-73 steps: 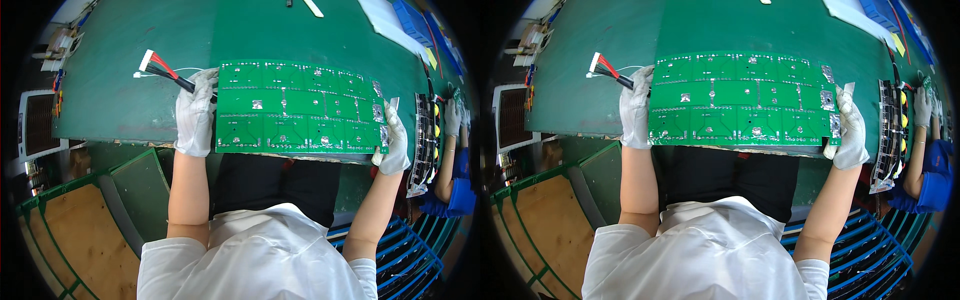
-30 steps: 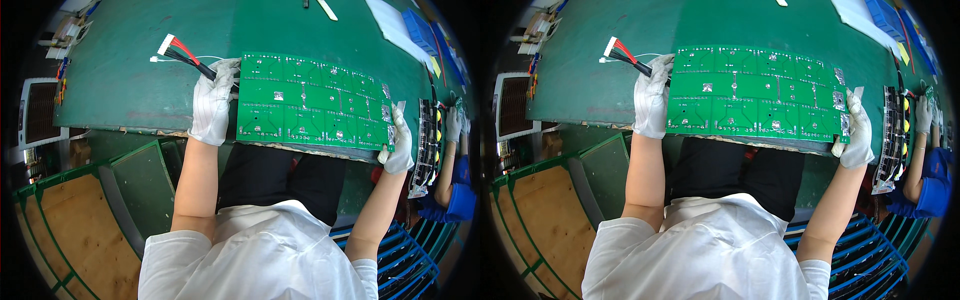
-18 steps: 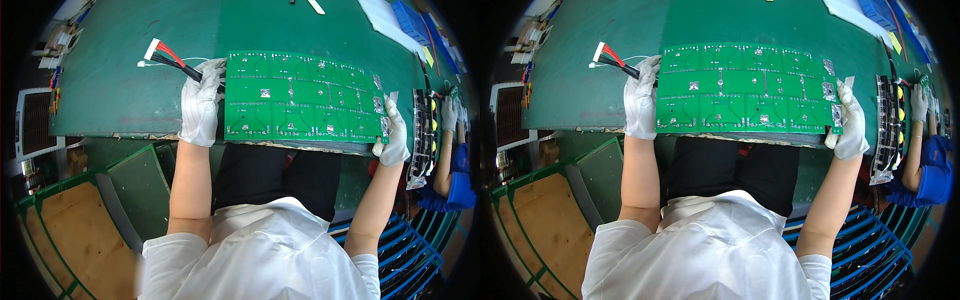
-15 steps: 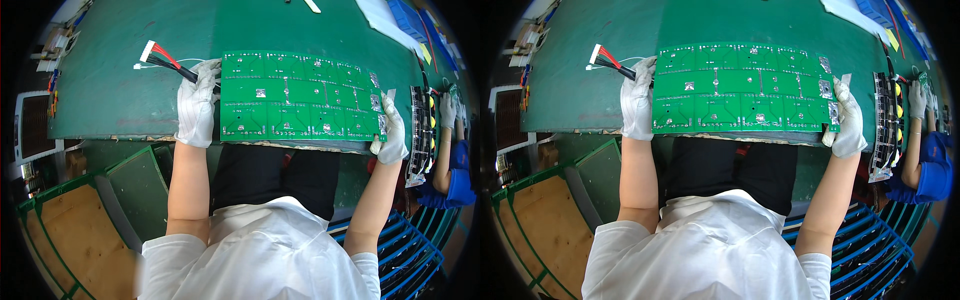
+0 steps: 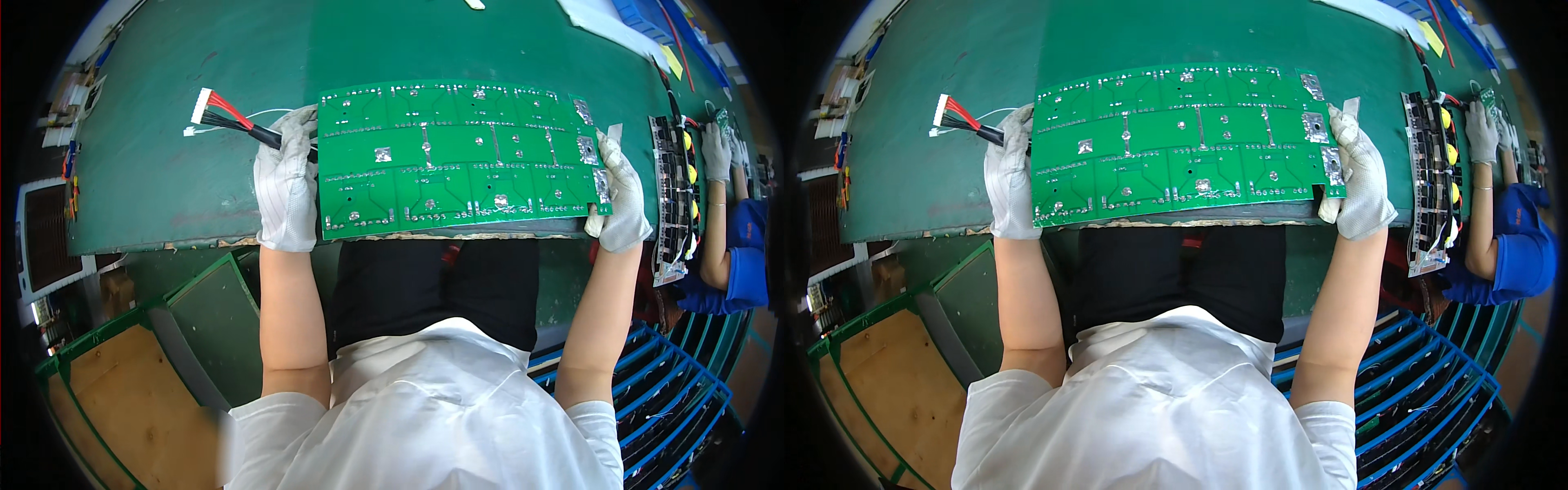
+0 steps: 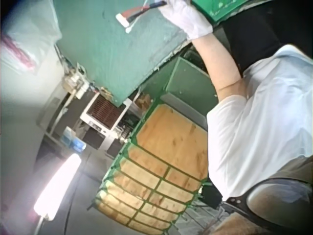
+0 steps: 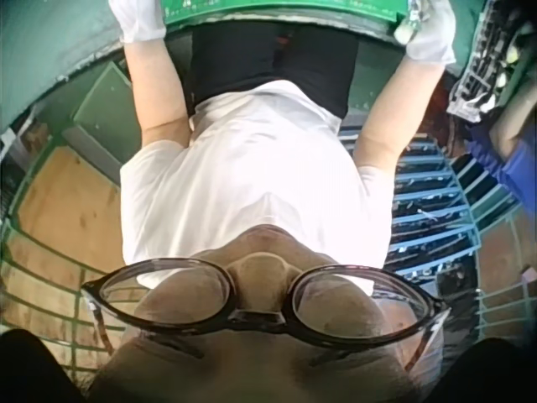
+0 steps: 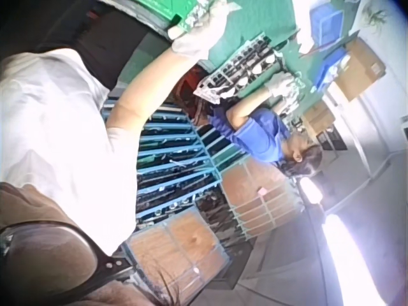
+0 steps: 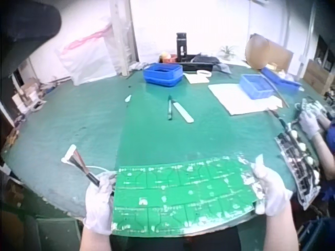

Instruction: The person holds a green circuit board and uses a red-handled brush to wipe its surface. The person flips the board over to access the other side and continues brushing. The person also briefly handles a power supply unit with yellow capacitors before returning to the circuit board.

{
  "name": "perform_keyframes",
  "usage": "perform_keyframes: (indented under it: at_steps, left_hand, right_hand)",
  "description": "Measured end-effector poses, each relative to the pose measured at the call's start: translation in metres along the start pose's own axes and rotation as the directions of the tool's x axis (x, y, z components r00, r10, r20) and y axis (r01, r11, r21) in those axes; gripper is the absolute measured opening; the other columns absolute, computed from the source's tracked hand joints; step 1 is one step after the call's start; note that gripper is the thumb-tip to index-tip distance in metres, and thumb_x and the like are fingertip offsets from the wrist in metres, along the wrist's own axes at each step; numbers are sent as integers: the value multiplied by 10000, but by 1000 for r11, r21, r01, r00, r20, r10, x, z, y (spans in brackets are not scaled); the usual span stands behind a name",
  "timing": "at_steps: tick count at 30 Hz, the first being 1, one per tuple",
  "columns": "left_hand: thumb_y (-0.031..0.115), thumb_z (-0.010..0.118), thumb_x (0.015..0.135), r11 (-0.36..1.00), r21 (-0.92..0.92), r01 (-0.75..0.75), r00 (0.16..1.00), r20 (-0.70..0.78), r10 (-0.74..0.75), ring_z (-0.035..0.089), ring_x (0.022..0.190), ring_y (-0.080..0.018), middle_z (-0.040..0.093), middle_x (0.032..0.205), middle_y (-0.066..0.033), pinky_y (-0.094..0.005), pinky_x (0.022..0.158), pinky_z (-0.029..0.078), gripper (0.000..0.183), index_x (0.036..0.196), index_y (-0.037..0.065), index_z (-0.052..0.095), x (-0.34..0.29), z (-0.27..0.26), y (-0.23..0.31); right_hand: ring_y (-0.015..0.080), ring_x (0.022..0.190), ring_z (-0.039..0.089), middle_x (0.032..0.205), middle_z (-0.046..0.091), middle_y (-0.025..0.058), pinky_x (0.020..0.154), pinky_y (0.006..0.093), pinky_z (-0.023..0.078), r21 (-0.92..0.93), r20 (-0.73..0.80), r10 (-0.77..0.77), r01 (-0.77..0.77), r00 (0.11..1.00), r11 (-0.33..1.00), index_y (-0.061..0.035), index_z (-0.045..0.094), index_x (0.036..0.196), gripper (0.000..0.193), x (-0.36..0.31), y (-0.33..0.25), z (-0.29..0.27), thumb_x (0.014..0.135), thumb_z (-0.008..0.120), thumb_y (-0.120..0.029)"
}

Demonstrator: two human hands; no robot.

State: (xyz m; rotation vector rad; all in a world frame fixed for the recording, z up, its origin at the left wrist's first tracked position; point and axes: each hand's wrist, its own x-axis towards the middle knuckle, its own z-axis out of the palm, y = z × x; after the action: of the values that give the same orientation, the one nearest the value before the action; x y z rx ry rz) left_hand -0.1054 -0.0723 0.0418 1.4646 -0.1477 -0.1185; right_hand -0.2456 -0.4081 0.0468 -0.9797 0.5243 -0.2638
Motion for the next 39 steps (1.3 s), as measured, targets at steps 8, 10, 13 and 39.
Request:
perform_keyframes:
  at_steps: [8,10,13,39]
  left_hand:
    - [218,531,891,999,46,-21,1000,-19,22,517,1053,-183,549,1135,-154,-290,935,378,439,1193,-95,468,3,-4,-7]
    - [221,532,893,1000,-2,-2,1000,-30,2,515,1044,-173,546,1136,-141,-284,930,378,439,1192,-95,470,0,2,-4]
    - [231,534,895,999,-6,48,998,-45,-48,513,1026,-158,548,1125,-129,-279,920,381,445,1195,-92,470,-1,3,1]
    - [322,528,904,994,111,21,996,-84,-12,534,1002,-163,575,1089,-116,-293,888,405,473,1173,-66,503,-1,6,-2]
  right_hand:
    - [193,1079,531,1186,548,125,945,305,411,-28,6,-57,57,998,998,76,475,1220,426,6,5,-13,876,554,-164]
    - [183,993,581,1118,588,107,872,312,477,-28,-55,-72,71,996,997,44,509,1180,306,7,6,-11,923,465,-116]
    - [179,1027,559,1142,572,103,899,299,449,-29,-45,-27,25,999,999,44,502,1188,333,4,3,-8,911,498,-140]
    - [162,1033,546,1132,568,95,898,268,423,-64,-21,-25,24,999,998,51,506,1181,377,-2,-2,0,882,549,-173]
